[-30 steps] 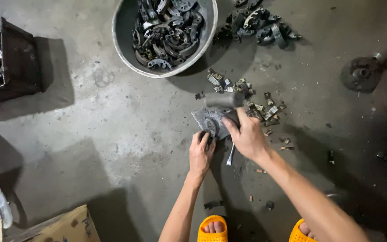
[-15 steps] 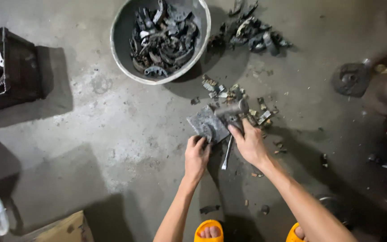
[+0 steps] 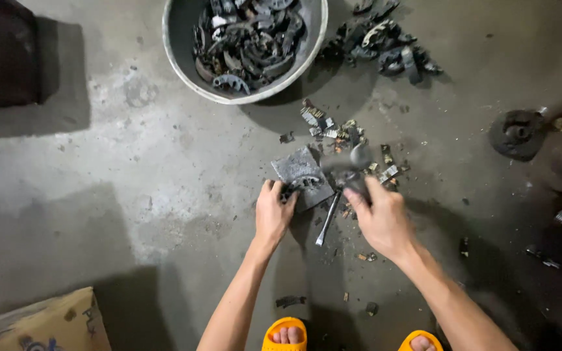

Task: Dismantling metal components using a hammer on a metal block to salvage materials

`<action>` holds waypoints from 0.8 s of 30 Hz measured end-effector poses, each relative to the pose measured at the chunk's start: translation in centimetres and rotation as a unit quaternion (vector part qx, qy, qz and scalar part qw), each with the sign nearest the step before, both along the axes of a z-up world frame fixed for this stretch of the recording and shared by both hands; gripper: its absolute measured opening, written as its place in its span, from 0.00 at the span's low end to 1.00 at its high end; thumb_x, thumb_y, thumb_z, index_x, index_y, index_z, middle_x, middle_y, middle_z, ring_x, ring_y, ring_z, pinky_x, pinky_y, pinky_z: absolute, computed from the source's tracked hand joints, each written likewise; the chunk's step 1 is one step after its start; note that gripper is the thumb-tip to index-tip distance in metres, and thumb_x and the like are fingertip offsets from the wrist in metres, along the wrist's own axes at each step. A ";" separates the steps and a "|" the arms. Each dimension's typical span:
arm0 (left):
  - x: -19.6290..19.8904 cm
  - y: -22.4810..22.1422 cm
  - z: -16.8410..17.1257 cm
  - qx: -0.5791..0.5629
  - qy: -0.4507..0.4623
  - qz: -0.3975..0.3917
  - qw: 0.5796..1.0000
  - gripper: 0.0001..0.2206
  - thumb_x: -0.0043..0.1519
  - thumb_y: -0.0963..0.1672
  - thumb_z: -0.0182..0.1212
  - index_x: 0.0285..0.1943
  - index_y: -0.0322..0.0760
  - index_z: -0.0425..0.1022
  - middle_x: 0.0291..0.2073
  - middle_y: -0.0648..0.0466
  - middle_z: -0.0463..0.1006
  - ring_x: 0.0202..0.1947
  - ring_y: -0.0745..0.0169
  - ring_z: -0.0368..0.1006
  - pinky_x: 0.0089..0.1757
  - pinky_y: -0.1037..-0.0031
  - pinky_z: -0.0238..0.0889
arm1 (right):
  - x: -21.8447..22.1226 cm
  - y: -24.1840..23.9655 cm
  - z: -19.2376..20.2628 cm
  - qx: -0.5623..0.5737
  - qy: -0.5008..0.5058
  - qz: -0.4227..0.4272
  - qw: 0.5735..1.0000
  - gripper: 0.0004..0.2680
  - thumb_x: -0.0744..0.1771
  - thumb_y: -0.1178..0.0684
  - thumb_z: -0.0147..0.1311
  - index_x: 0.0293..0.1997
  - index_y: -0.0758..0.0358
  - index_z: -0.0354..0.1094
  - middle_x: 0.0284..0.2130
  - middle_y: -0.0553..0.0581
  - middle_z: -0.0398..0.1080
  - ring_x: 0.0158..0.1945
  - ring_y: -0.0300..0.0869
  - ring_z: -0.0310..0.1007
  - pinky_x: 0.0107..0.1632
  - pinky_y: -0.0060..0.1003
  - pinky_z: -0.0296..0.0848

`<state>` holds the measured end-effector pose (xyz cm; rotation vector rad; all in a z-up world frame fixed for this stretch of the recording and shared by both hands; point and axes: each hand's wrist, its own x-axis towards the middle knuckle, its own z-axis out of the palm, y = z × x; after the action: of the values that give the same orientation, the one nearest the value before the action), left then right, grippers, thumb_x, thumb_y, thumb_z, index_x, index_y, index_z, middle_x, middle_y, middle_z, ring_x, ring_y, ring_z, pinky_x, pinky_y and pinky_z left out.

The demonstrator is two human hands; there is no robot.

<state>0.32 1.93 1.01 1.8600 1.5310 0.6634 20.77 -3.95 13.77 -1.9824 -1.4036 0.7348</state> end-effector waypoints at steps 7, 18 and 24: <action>1.5 0.1 -1.0 -0.026 -0.047 0.075 0.996 0.11 0.53 0.43 0.72 0.34 0.31 0.74 0.31 0.43 0.69 0.32 0.35 0.75 0.32 0.57 0.72 | -1.4 1.9 -3.4 0.236 0.093 0.117 0.960 0.18 0.64 0.69 0.50 0.62 0.71 0.62 0.43 0.59 0.74 0.27 0.36 0.68 0.29 0.28 0.73; 1.5 -0.1 -2.3 0.031 -0.068 0.065 0.995 0.12 0.53 0.41 0.70 0.32 0.33 0.67 0.33 0.44 0.64 0.36 0.37 0.70 0.37 0.59 0.69 | -1.9 0.5 -4.0 0.194 0.040 -0.054 0.979 0.08 0.68 0.58 0.57 0.31 0.70 0.74 0.20 0.72 0.67 0.25 0.56 0.71 0.26 0.44 0.65; 0.5 -0.1 -2.7 0.033 -0.045 0.055 0.997 0.12 0.54 0.42 0.71 0.31 0.36 0.68 0.32 0.47 0.65 0.34 0.42 0.71 0.36 0.62 0.69 | -2.4 3.2 -0.4 -0.167 -0.017 0.030 0.985 0.15 0.69 0.45 0.51 0.49 0.72 0.68 0.31 0.79 0.76 0.39 0.69 0.79 0.39 0.63 0.73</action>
<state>0.87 1.81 -1.67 1.7790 1.5785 0.8470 18.41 -0.74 13.36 -2.2217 -1.4401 1.0246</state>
